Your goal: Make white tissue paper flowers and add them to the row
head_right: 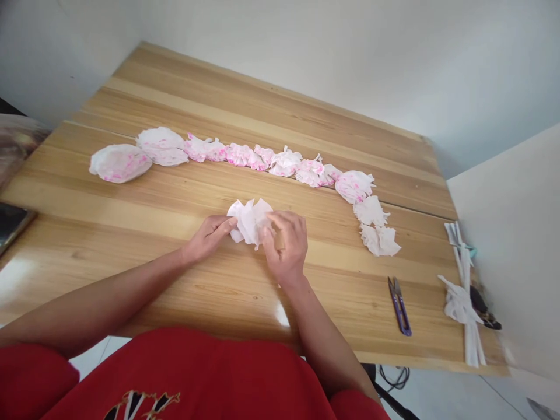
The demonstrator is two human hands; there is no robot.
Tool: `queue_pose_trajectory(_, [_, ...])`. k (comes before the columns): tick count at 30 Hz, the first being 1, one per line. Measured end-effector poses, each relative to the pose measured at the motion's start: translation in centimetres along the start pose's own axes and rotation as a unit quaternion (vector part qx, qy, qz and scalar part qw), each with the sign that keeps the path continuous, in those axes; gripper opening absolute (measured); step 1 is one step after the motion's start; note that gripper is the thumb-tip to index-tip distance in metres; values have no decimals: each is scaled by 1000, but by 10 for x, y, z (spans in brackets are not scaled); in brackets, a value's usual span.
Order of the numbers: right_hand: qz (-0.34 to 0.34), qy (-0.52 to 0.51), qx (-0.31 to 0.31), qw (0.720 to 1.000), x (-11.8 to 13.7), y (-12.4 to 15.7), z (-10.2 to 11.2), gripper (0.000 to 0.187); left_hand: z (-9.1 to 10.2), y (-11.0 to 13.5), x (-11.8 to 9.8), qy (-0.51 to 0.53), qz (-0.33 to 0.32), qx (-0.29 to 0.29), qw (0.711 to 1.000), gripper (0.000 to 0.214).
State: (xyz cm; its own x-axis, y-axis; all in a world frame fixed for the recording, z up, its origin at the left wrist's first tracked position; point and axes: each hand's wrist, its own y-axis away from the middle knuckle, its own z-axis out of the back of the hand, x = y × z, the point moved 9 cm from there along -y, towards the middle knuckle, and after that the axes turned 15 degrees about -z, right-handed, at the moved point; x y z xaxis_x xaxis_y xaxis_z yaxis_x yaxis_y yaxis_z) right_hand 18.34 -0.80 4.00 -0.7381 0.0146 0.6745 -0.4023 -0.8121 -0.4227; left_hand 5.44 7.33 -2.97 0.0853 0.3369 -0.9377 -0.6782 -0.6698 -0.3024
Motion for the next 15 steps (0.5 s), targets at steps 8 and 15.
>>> queue_pose_trajectory(8, [52,83,38,994,16,9,-17,19,2,-1,-3,14,-7,-14,1000,54])
queue_pose_trajectory(15, [22,69,69,995,7,10,-26,14,-1,-2,1,20,-15,-16,1000,45])
